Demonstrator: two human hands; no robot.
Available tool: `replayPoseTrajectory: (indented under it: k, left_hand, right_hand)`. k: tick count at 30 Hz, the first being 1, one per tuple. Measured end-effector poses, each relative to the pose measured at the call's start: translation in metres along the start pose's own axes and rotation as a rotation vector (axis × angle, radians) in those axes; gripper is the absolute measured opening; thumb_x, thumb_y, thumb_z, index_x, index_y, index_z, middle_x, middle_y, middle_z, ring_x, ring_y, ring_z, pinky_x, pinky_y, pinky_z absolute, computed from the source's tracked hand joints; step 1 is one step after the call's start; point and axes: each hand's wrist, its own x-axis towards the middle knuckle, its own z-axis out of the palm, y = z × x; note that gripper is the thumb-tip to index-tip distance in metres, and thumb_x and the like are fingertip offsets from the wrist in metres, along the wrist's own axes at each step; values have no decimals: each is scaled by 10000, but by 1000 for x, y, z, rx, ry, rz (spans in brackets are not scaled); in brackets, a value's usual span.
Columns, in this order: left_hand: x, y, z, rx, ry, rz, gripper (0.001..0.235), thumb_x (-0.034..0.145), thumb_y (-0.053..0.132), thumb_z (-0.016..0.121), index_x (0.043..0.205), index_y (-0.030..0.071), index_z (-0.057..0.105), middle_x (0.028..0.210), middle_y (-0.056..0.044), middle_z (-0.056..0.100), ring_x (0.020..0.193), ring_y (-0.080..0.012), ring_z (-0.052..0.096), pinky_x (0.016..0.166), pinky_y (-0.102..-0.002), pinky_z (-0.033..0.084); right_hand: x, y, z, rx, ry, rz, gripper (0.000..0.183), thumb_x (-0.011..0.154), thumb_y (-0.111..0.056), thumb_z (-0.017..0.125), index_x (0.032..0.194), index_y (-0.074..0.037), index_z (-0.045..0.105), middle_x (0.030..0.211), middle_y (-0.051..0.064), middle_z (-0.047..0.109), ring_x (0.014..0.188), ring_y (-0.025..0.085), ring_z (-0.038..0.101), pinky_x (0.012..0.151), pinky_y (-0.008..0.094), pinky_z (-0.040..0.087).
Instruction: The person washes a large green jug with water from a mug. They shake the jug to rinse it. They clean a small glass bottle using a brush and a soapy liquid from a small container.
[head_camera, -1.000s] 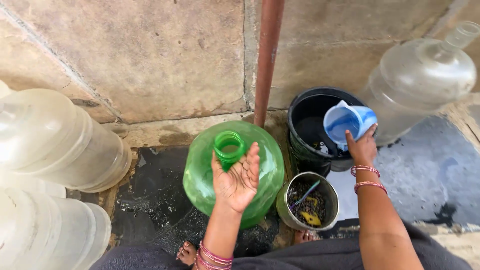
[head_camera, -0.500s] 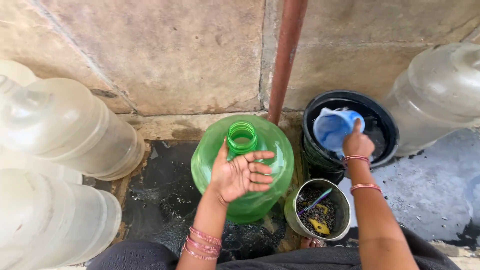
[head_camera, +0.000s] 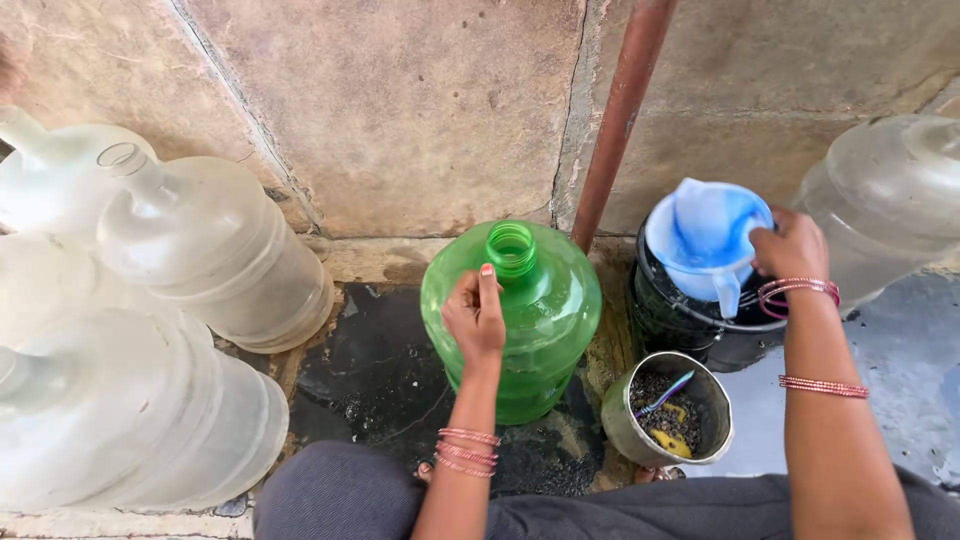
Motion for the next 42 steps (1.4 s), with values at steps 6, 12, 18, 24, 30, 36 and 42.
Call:
replayPoseTrajectory:
  k: [6, 12, 18, 24, 30, 36, 42]
  left_hand:
    - [3, 22, -9, 558, -48, 397, 931, 813, 704, 631, 1444, 27, 520, 1442, -235, 518, 1413, -344, 398, 1199, -525, 182]
    - [12, 21, -3, 844, -257, 289, 947, 835, 716, 561, 1516, 80, 396, 1599, -74, 369, 1517, -283, 230, 1243, -493, 61]
    - [9, 21, -1, 828, -258, 292, 917, 846, 656, 583, 1530, 78, 385, 1607, -62, 373, 1531, -273, 212, 1247, -494, 63]
    - [7, 19, -2, 780, -257, 297, 921, 845, 649, 596, 1528, 66, 395, 1601, -69, 388, 1536, -275, 214, 1253, -487, 48]
    - [6, 17, -1, 747, -233, 321, 889, 855, 629, 593, 1518, 61, 423, 1592, -76, 408, 1533, -287, 230, 1248, -501, 61]
    - [5, 18, -2, 747, -245, 314, 882, 864, 629, 586, 1521, 66, 418, 1598, -79, 399, 1537, -293, 218, 1251, -496, 60]
    - [6, 20, -2, 774, -276, 285, 918, 856, 653, 575, 1541, 74, 377, 1610, -67, 366, 1541, -275, 188, 1254, -484, 46]
  right_hand:
    - [-27, -101, -16, -62, 78, -378, 371, 822, -188, 674, 1167, -100, 777, 818, 195, 703, 766, 351, 696, 750, 455, 542]
    - [-47, -193, -3, -167, 191, -637, 365, 823, -194, 666, 1166, -149, 784, 940, 219, 718, 902, 423, 687, 830, 514, 535]
    - [-71, -248, 5, -337, 259, -730, 363, 847, -177, 622, 1180, -167, 766, 842, 204, 722, 814, 407, 699, 766, 522, 543]
    - [-64, -253, 14, -449, 313, -768, 315, 868, -186, 607, 1144, -149, 754, 776, 210, 707, 762, 402, 699, 714, 518, 543]
    - [-62, -256, 16, -519, 321, -789, 266, 888, -193, 603, 1101, -106, 737, 762, 217, 702, 744, 402, 702, 694, 517, 540]
    - [-61, -267, 11, -580, 342, -807, 261, 907, -197, 609, 1121, -101, 724, 720, 201, 694, 707, 382, 704, 658, 500, 537]
    - [-64, -278, 4, -595, 386, -870, 300, 913, -164, 627, 1194, -124, 724, 666, 179, 680, 631, 348, 693, 612, 457, 531]
